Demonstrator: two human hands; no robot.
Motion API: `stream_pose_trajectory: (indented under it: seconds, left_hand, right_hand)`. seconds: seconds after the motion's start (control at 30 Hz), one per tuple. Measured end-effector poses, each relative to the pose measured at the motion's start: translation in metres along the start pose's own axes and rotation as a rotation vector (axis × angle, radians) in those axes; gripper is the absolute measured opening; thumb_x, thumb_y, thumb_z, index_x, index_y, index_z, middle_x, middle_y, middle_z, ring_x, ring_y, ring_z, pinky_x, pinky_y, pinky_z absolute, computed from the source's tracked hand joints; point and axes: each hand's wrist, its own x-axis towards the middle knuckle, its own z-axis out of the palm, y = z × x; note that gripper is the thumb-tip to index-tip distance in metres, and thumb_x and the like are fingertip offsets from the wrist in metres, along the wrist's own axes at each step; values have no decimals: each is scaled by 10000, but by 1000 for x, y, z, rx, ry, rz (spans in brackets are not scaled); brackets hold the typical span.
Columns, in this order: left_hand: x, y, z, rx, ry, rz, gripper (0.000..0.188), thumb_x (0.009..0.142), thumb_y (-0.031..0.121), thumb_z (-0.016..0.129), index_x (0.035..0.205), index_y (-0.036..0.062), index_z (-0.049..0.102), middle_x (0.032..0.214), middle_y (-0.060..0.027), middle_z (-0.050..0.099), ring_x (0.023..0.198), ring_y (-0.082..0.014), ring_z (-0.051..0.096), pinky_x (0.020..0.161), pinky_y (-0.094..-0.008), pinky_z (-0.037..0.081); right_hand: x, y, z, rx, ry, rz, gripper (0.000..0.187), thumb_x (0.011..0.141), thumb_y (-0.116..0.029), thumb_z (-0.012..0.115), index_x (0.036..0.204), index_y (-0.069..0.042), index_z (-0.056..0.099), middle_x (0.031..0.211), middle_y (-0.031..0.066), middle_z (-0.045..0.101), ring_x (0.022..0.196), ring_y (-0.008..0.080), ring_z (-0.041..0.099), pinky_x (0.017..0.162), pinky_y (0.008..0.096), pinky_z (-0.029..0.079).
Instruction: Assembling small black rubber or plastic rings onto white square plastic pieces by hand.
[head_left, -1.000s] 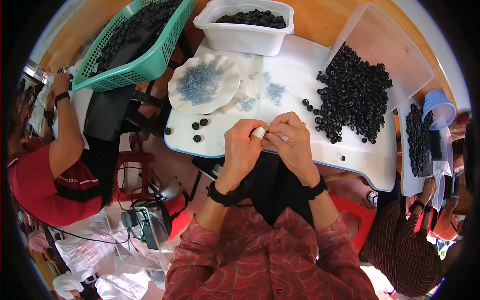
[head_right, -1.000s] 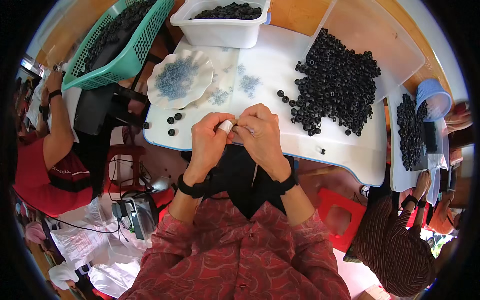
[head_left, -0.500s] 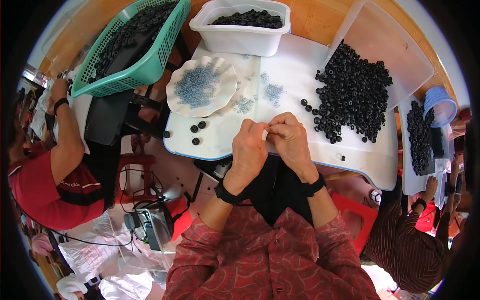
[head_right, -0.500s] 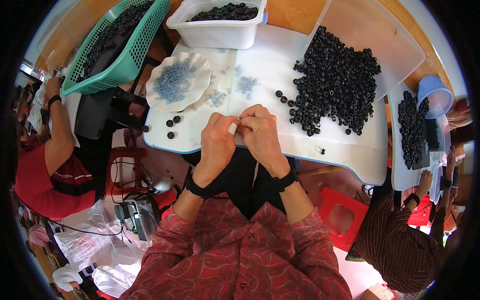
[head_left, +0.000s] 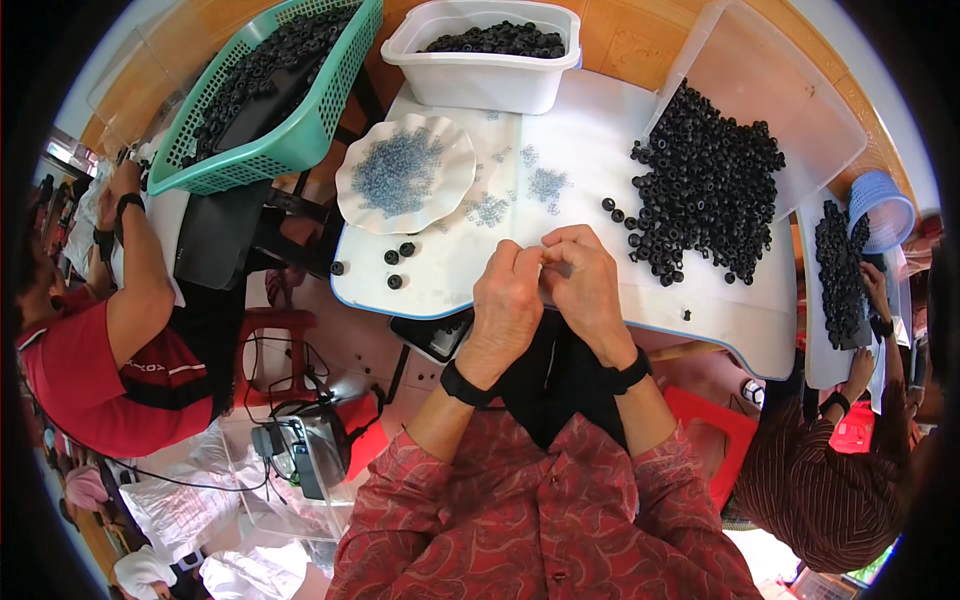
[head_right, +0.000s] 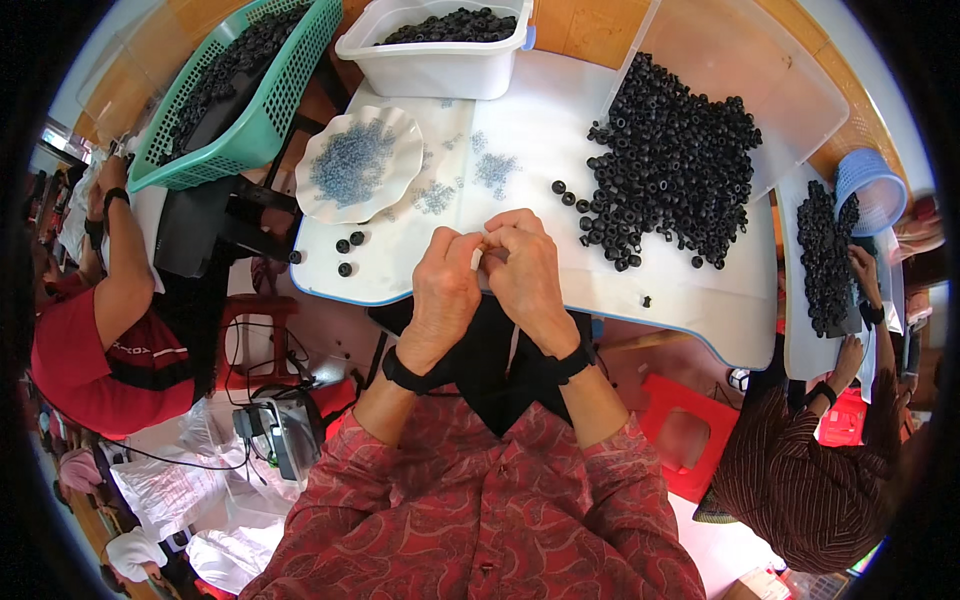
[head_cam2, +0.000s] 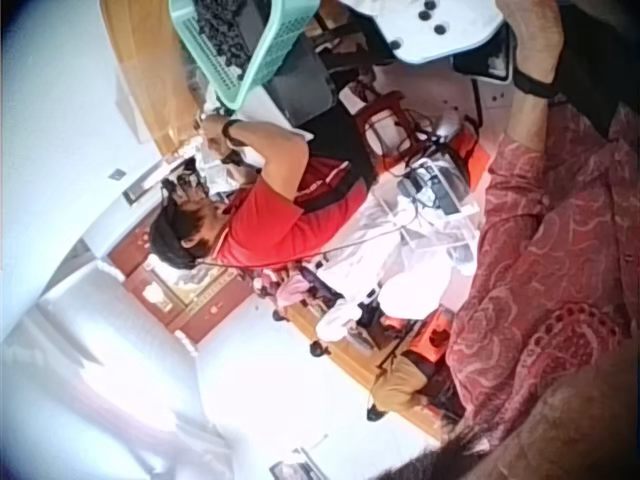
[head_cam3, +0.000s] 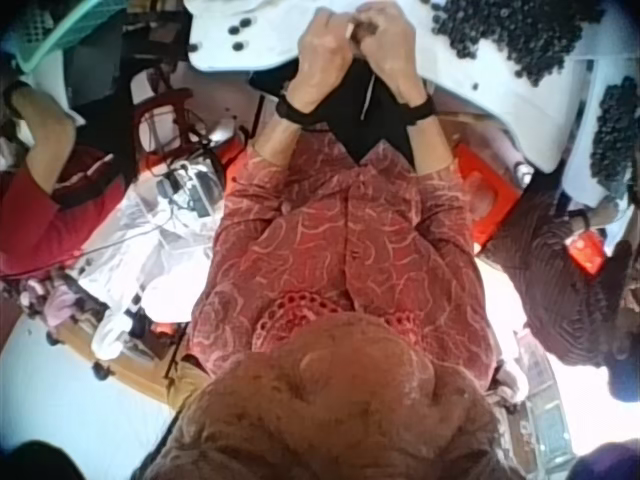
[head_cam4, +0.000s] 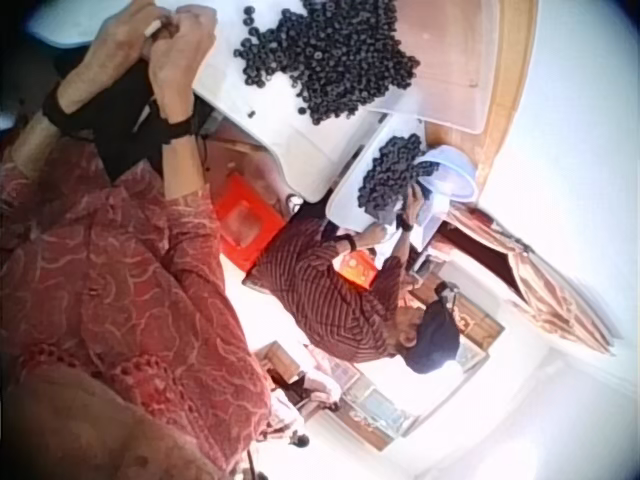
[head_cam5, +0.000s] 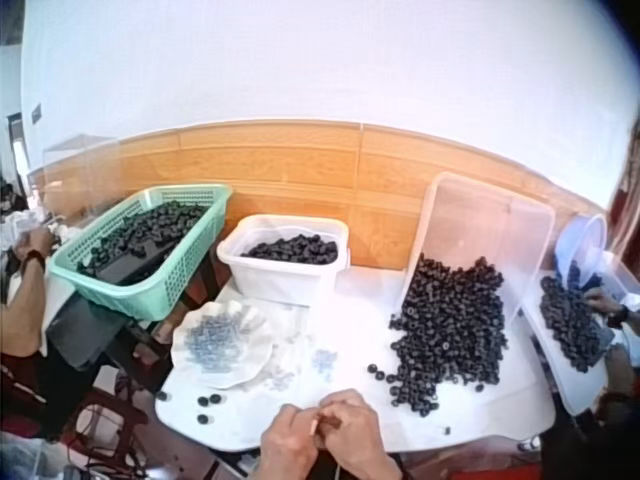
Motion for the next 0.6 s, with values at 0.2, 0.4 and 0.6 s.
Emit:
stream_pose_trajectory:
  seconds: [0.2,0.4,0.6]
  left_hand:
    - [3,4,-4,21,-51,54,245,750,-44,609,989,9,593,853,-144,494,765,-337,576,619,-420,498]
    - [-2,-2,1,-204,1,89,254,802,13,632,1046,-18,569,938,-171,558,788,-360,611,618,-379,499]
    - [-60,-99,62,44,166,352,290,1053,270,420,1270,96,502,1123,-55,583,1054,-123,540,966,-281,420]
  right_hand:
    - [-8,1,-3,-23,225,-138,256,780,92,599,1020,18,650,1047,134,625,936,267,634,801,327,526]
    - [3,-22,13,123,26,-351,216,919,-62,498,1069,14,634,1147,140,636,1095,287,571,1049,397,370]
    - [6,-21,19,108,-176,-391,255,933,-135,435,1031,-20,641,1136,129,632,1075,282,551,1065,394,314]
